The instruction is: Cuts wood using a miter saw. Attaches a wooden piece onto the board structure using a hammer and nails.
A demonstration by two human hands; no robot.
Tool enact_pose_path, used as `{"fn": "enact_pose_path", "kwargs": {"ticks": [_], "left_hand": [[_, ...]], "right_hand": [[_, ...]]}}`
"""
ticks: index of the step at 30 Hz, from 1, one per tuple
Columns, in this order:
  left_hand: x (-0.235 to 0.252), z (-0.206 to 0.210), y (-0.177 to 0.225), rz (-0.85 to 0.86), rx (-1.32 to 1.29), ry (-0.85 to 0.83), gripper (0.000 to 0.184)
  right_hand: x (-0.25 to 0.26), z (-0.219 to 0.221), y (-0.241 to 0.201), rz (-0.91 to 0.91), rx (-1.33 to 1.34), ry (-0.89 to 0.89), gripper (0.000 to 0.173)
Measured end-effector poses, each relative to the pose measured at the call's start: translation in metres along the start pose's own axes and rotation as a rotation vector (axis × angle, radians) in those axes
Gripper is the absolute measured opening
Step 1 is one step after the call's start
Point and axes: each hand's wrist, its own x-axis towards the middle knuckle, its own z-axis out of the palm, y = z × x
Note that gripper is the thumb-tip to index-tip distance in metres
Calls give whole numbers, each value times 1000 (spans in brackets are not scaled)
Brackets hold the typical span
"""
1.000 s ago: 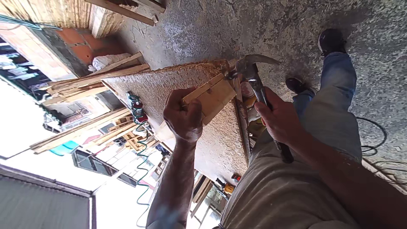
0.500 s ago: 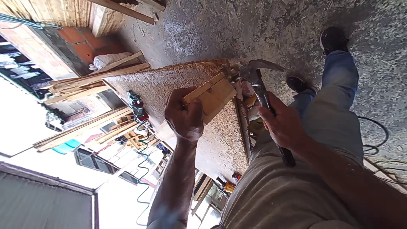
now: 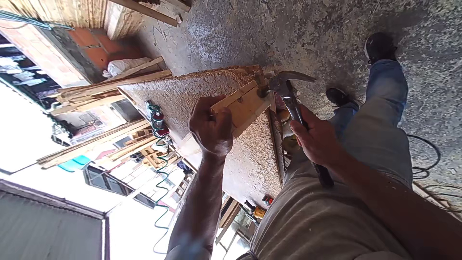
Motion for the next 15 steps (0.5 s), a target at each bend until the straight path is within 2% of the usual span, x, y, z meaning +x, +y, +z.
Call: {"fn": "enact_pose_path", "kwargs": {"ticks": [10,15], "left_hand": [[1,0,-2,-2,24,-1,25],[2,-1,-7,37,-72,15,56]], "right_hand": [[8,0,-8,-13,-24,22,43],[-5,-2,1,-12,10,19,50]]}}
